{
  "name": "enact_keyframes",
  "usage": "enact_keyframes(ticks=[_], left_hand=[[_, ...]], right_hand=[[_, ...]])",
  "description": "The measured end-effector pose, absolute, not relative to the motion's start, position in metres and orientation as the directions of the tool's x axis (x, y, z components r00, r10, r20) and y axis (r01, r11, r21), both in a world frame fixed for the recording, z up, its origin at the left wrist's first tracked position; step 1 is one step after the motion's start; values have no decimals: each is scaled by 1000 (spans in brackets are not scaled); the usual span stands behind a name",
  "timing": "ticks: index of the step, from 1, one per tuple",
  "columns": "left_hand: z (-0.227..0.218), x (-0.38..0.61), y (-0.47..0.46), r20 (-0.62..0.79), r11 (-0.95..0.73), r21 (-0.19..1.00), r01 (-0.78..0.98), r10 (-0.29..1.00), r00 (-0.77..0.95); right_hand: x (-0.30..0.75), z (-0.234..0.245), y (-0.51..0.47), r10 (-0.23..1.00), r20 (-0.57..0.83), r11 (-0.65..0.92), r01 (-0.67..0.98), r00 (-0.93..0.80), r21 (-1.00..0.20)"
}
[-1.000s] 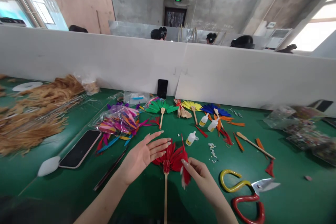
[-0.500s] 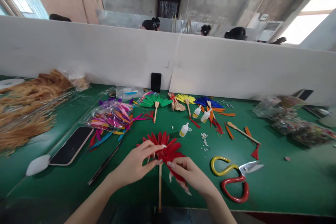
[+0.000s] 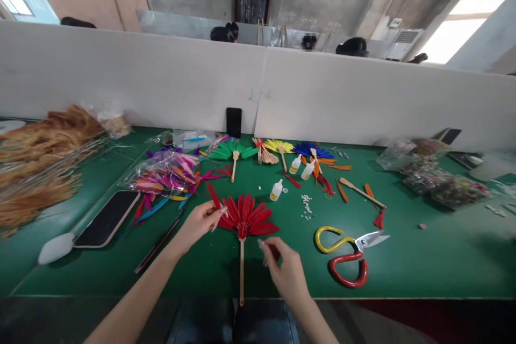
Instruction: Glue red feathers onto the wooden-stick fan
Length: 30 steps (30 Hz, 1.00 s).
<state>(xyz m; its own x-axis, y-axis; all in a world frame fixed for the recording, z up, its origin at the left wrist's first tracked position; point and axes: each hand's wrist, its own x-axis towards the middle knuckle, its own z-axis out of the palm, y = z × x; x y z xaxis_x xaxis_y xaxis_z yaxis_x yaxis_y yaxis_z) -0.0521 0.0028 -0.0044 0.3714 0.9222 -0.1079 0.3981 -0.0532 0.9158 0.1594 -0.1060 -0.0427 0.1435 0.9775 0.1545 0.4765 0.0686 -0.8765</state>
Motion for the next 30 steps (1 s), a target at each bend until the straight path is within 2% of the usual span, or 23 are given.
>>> enact_keyframes(ticks=[3, 8, 12, 15, 18, 23, 30], left_hand=[[4, -47, 10, -170, 18, 924, 383, 914, 368], [14, -33, 0, -257, 14, 902, 431, 819, 512], [9, -21, -14, -291, -86, 885, 457, 666, 688], [1, -13, -21, -273, -145, 891, 431, 587, 762], [-6, -10, -24, -245, -134, 897, 421, 643, 726], [-7, -24, -27, -172, -139, 906, 400, 743, 647], [-11, -54, -36, -222, -4, 882, 471, 879, 421]], right_hand=[[149, -56, -117, 982, 165, 103, 468, 94, -878], [157, -45, -108, 987, 59, 23, 228, 151, -973], [160, -29, -84, 999, 2, 0, 54, 34, -999], [152, -21, -64, 999, -14, -13, 44, -31, -999], [148, -16, -48, 1000, -15, -14, 59, -18, -998], [161, -20, -27, 999, -35, -35, -6, 39, -999], [182, -30, -8, 997, -16, -20, 61, 73, -998]])
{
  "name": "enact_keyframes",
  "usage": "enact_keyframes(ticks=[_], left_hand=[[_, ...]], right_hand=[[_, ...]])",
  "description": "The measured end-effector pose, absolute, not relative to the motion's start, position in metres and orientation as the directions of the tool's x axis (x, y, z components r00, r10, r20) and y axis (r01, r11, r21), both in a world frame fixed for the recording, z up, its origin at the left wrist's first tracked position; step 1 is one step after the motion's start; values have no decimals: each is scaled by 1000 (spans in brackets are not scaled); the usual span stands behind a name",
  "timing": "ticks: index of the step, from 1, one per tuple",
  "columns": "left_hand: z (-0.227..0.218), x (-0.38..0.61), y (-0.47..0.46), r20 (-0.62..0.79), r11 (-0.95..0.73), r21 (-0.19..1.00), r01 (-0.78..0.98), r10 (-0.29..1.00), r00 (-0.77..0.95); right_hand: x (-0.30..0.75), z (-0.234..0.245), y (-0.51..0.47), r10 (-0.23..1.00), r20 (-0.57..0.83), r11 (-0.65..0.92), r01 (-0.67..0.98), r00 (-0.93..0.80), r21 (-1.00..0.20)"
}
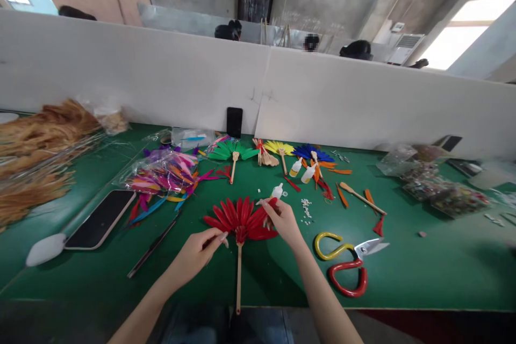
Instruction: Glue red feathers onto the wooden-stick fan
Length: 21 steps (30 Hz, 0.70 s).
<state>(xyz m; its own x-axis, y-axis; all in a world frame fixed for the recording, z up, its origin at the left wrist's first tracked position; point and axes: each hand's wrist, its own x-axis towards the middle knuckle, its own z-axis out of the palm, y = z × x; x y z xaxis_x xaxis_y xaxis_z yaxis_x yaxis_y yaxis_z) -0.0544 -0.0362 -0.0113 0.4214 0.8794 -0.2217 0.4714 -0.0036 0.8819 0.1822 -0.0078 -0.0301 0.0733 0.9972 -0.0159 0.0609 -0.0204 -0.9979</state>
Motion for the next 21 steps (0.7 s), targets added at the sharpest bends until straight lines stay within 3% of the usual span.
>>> enact_keyframes(ticks=[9, 21], left_hand=[[-26, -61, -46, -235, 53, 894, 445, 901, 366], [-8, -41, -50, 111, -257, 867, 426, 934, 338]], right_hand=[[184, -48, 1, 999, -21, -24, 82, 38, -996], [183, -28, -18, 1000, 3, 6, 145, -15, -989]])
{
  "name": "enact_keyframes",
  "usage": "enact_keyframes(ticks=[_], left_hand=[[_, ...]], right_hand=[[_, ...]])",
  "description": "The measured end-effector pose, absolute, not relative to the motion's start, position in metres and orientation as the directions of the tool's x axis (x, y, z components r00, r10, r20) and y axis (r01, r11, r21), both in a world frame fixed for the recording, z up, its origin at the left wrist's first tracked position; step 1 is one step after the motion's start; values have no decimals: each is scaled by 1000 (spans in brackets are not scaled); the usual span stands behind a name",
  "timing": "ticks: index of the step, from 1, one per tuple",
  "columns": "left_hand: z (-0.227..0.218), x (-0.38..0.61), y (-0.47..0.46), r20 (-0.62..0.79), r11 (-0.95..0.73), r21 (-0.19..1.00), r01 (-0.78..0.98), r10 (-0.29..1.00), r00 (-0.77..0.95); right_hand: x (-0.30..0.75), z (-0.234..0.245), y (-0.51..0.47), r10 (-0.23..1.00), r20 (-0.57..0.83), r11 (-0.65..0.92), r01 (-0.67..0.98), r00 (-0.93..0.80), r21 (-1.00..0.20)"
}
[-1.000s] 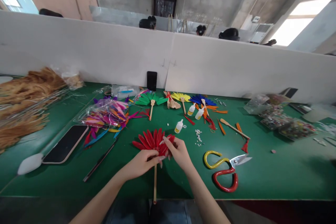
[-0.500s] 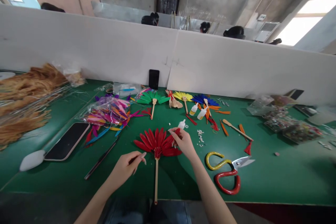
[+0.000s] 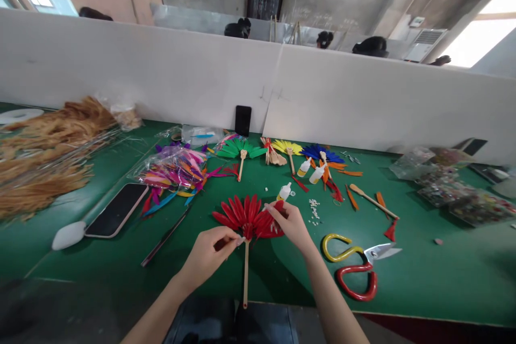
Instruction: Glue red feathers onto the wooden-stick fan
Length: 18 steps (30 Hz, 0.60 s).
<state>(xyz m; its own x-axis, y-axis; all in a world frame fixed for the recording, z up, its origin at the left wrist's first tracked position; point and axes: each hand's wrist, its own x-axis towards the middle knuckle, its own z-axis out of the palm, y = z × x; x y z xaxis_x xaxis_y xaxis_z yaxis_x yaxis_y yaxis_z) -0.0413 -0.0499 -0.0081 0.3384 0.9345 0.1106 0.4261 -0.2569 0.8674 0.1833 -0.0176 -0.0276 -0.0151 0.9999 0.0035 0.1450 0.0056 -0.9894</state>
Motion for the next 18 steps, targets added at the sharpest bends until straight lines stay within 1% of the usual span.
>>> enact_keyframes(ticks=[3, 6, 9, 13, 16, 18], left_hand=[[-7, -37, -50, 201, -340, 831, 440, 921, 333], [-5, -35, -48, 284, -425, 772, 472, 896, 343], [-1, -34, -46, 350, -514, 689, 512, 854, 385], [5, -35, -41, 466, -642, 524, 559, 766, 442], [8, -36, -38, 563, -714, 394, 579, 685, 462], [9, -37, -37, 586, -735, 344, 584, 654, 479]], right_hand=[[180, -11, -28, 987, -28, 0, 174, -160, -985], [174, 12, -39, 947, -51, 16, 205, -317, -979], [171, 33, -46, 903, -36, 88, 268, -427, -959], [171, 48, -49, 854, 2, 268, 437, -520, -859], [171, 53, -48, 833, 13, 361, 524, -554, -772], [170, 55, -47, 820, 17, 409, 566, -572, -715]])
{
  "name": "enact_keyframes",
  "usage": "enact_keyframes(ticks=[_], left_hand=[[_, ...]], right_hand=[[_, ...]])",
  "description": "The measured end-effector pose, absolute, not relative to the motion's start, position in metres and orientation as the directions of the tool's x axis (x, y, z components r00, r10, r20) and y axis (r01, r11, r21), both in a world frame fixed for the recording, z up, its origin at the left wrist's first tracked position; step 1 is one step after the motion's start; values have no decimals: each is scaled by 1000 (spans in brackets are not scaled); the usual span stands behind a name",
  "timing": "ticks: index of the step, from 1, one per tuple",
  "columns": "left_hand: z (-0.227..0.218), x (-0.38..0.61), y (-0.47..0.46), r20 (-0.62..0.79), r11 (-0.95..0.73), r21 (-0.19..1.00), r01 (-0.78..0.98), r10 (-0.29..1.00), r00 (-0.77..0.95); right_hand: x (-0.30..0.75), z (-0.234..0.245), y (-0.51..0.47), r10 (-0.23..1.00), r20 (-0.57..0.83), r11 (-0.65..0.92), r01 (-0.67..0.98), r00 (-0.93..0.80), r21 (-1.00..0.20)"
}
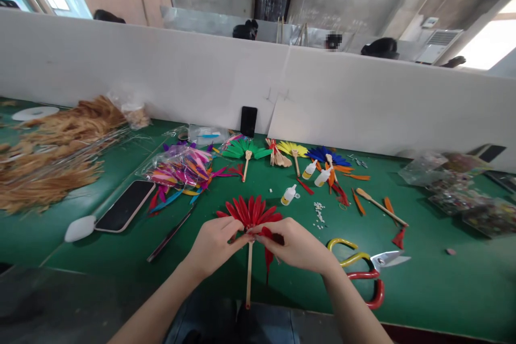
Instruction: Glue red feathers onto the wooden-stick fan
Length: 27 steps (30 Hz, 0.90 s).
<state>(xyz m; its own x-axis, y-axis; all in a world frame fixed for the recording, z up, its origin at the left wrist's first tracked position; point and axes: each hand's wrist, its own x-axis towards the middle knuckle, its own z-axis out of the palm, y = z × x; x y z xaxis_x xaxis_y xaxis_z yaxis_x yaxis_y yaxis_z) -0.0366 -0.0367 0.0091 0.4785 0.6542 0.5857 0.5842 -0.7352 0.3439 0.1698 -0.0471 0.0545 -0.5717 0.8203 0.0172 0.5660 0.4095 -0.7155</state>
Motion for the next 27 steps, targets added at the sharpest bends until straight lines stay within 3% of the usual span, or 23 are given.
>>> enact_keyframes(ticks=[17, 22, 27], left_hand=[[18, -37, -32, 480, -714, 226, 662, 673, 562], [17, -38, -31, 453, -710, 250, 658, 687, 568], [13, -38, -33, 458, -702, 279, 655, 697, 552]], right_hand=[[161, 68, -43, 736, 4, 633, 687, -677, -355], [157, 67, -43, 711, 13, 684, 687, -703, -244], [157, 64, -44, 708, 8, 691, 690, -706, -214]])
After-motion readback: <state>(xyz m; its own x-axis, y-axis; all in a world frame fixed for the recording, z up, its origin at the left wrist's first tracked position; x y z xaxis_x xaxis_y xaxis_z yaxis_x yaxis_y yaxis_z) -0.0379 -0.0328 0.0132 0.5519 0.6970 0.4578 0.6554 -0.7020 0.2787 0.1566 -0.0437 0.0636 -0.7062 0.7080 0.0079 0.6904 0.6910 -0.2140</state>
